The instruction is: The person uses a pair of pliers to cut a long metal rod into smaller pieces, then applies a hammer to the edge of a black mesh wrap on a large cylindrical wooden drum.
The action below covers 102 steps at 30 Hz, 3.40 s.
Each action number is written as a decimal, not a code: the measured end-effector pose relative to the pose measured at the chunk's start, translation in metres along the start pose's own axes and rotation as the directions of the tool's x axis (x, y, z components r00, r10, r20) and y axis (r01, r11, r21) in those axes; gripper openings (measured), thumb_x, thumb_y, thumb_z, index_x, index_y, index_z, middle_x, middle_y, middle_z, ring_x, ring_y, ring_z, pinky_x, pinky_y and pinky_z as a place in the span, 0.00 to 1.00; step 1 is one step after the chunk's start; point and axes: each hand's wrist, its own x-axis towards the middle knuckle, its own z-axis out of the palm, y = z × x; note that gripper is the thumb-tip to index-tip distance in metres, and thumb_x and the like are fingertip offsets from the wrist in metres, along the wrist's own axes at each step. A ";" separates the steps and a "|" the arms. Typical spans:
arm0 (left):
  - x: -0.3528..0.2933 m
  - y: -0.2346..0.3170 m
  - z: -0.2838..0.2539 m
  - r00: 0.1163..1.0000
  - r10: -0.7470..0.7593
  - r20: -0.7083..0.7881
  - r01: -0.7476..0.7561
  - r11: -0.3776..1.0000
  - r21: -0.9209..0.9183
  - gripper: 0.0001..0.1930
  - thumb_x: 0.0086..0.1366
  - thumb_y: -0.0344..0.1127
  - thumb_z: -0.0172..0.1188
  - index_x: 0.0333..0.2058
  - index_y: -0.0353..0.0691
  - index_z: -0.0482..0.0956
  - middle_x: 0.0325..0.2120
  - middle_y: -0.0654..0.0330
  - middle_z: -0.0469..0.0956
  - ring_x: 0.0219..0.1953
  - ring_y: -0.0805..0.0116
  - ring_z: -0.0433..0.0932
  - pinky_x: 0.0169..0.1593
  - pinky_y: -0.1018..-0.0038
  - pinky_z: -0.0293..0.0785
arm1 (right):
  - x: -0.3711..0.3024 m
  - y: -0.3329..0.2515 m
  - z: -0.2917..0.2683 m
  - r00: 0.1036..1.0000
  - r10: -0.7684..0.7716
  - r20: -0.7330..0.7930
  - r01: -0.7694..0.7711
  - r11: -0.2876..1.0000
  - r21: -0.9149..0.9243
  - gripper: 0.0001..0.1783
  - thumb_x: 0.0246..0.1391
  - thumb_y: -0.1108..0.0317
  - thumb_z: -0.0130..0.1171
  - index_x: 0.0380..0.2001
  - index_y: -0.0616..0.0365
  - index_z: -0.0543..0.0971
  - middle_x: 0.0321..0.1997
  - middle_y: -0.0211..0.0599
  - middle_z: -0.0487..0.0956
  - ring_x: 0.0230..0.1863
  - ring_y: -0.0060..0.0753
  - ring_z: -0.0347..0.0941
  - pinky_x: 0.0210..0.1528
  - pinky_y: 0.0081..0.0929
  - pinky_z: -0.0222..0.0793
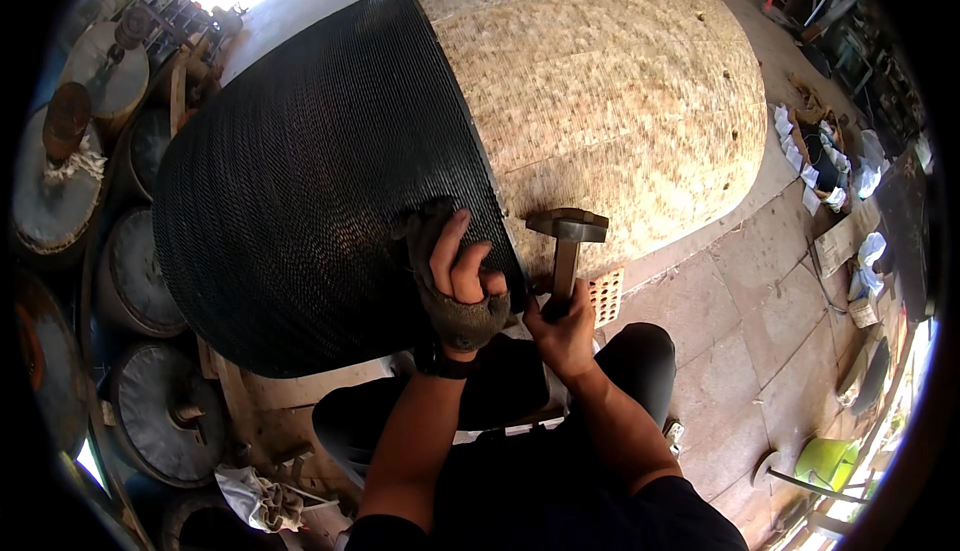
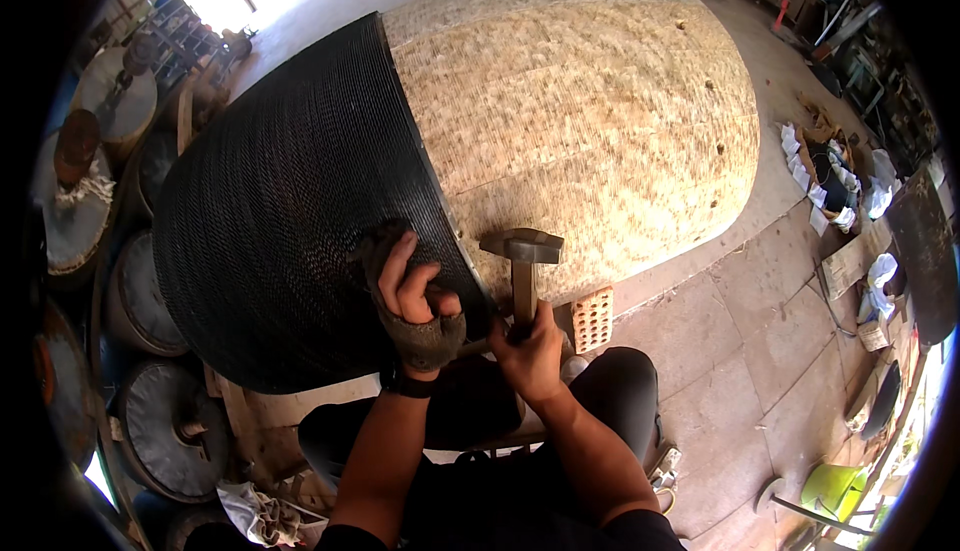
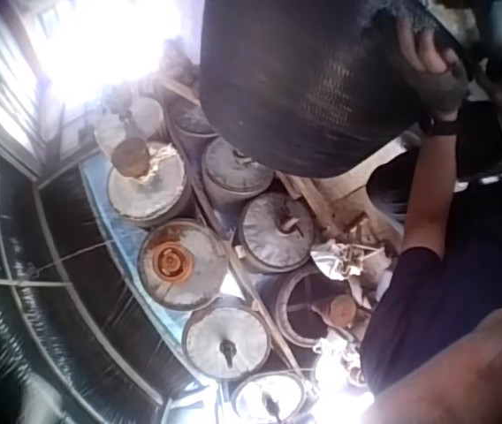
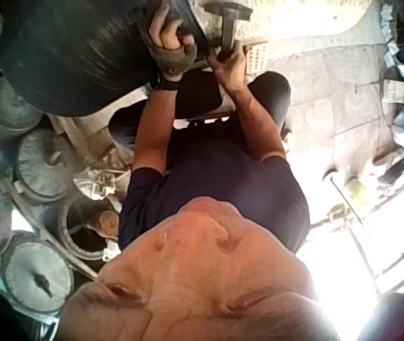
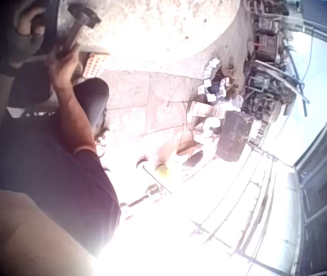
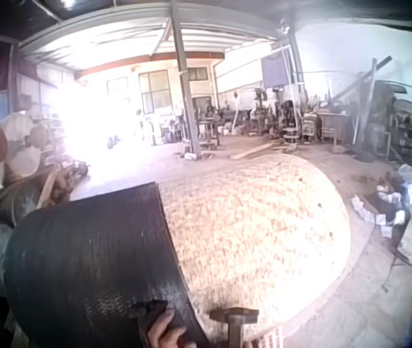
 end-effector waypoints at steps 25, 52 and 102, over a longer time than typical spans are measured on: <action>-0.005 0.003 0.000 0.998 -0.050 0.039 0.051 0.999 -0.009 0.14 0.76 0.42 0.47 0.44 0.37 0.75 0.58 0.46 0.73 0.58 0.47 0.75 0.63 0.47 0.72 | 0.001 -0.007 -0.005 0.997 0.063 0.041 -0.061 0.997 -0.044 0.17 0.49 0.71 0.72 0.38 0.62 0.75 0.30 0.45 0.83 0.28 0.36 0.81 0.32 0.33 0.75; -0.005 0.002 0.001 0.998 -0.035 0.050 0.035 0.999 0.011 0.17 0.77 0.45 0.46 0.41 0.36 0.76 0.56 0.47 0.73 0.58 0.47 0.75 0.61 0.50 0.74 | -0.001 -0.003 -0.005 0.994 0.097 0.051 -0.098 0.995 0.020 0.18 0.48 0.70 0.73 0.39 0.62 0.75 0.32 0.48 0.84 0.31 0.40 0.82 0.36 0.35 0.76; 0.006 0.007 0.002 0.998 0.032 0.061 -0.038 0.994 0.103 0.20 0.79 0.48 0.44 0.40 0.37 0.75 0.55 0.48 0.73 0.57 0.49 0.75 0.60 0.50 0.75 | 0.001 -0.010 -0.011 0.988 0.121 0.094 -0.124 0.992 0.028 0.21 0.50 0.69 0.71 0.44 0.63 0.74 0.37 0.54 0.83 0.40 0.54 0.83 0.42 0.40 0.77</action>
